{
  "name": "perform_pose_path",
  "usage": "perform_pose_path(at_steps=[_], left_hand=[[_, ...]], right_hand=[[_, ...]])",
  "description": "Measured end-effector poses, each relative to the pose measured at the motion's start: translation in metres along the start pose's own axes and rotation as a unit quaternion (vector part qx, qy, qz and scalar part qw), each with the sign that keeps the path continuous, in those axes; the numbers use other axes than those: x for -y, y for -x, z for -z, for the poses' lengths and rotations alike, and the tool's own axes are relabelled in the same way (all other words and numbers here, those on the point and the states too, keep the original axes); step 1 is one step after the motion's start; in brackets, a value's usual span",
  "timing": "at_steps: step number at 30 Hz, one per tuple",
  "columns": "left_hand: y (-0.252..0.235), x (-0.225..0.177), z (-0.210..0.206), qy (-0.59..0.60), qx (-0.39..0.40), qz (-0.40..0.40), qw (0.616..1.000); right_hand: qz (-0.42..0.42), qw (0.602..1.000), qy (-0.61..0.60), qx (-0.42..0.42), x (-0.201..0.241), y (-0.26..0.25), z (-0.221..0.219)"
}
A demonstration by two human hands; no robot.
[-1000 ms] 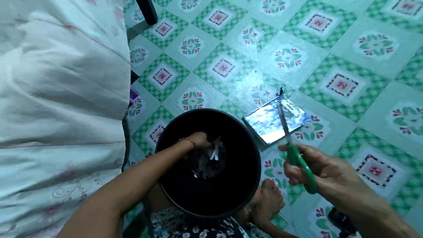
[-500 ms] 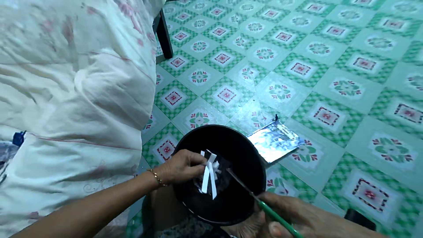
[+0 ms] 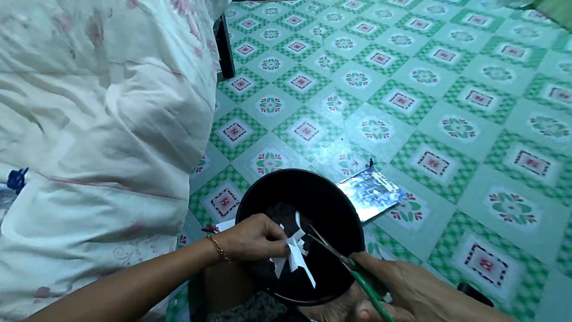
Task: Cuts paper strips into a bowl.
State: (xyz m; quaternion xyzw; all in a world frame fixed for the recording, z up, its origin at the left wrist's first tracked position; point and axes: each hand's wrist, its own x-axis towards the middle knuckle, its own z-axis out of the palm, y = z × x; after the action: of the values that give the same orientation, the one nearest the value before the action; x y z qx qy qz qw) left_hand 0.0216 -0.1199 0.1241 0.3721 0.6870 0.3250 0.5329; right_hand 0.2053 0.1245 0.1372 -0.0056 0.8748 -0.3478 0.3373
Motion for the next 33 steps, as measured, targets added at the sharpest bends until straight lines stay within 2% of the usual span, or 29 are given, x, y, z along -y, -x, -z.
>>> perform_pose_path(at_steps=[5,15,18,21,24,26,29,31,33], left_hand=[[0.0,-0.007,0.0,0.006,0.011,-0.012,1.0],[-0.004,-0.005,0.001,0.059,0.006,-0.012,0.998],[-0.005,-0.003,0.0,0.061,0.002,-0.007,0.998],[-0.006,-0.002,-0.001,0.048,-0.007,0.004,0.999],[-0.007,0.0,-0.001,-0.021,-0.038,-0.008,0.999],[-0.007,0.006,-0.003,-0.078,-0.076,-0.063,0.992],[-0.009,0.016,-0.007,-0.1,-0.139,-0.164,0.972],[-0.009,0.014,-0.005,-0.071,-0.157,-0.142,0.975],[-0.009,0.008,0.0,-0.039,-0.156,-0.073,0.984]], right_hand=[[0.003,1.0,0.001,0.001,0.011,-0.005,-0.002],[0.111,0.98,0.02,-0.163,0.01,-0.017,-0.023],[0.125,0.975,0.01,-0.185,0.004,-0.017,-0.026],[0.108,0.98,-0.044,-0.16,0.003,-0.015,-0.023],[0.039,0.985,-0.135,-0.098,0.002,-0.01,-0.014],[0.013,0.985,-0.163,-0.056,-0.002,-0.008,-0.008],[0.033,0.986,-0.166,-0.008,-0.01,-0.002,-0.003],[0.055,0.988,-0.145,0.003,-0.012,0.001,-0.002],[0.051,0.994,-0.093,-0.032,-0.012,0.003,-0.003]])
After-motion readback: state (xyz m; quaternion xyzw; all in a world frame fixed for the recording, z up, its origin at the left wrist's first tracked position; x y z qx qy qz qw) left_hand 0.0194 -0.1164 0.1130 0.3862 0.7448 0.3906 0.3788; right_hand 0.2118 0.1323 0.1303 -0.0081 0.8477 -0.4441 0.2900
